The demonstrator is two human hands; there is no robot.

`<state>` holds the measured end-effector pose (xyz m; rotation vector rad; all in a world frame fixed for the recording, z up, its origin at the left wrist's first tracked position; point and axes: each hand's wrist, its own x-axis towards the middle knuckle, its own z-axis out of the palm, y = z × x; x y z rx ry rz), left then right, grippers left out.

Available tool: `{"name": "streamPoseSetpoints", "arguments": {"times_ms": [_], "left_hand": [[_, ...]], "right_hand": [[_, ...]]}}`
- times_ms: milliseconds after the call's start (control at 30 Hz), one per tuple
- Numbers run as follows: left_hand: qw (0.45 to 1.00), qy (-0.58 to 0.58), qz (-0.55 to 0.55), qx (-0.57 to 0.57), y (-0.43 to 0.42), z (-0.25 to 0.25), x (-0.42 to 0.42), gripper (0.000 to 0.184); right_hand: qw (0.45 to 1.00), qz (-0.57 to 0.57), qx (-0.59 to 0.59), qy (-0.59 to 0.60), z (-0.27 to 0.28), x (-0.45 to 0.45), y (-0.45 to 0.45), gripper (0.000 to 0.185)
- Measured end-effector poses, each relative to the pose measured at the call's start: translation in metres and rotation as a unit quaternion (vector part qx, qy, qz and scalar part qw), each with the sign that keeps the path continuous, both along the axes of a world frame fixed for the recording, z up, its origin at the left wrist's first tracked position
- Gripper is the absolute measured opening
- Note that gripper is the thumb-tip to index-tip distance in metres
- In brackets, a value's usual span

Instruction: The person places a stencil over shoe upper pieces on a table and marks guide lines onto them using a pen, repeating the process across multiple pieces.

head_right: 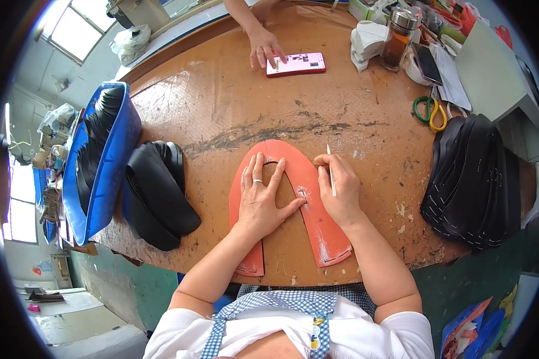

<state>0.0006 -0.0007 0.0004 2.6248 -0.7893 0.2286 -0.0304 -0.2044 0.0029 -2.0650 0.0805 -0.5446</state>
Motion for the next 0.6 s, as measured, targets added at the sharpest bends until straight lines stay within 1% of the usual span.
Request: {"name": "streamPoseSetpoints", "arguments": {"times_ms": [600], "left_hand": [[1.000,-0.004,0.000,0.002,0.0004,-0.0006,-0.0002,0.099]], "right_hand": [[1.000,0.001,-0.003,-0.002,-0.0009,0.0006,-0.0005,0.015]]}}
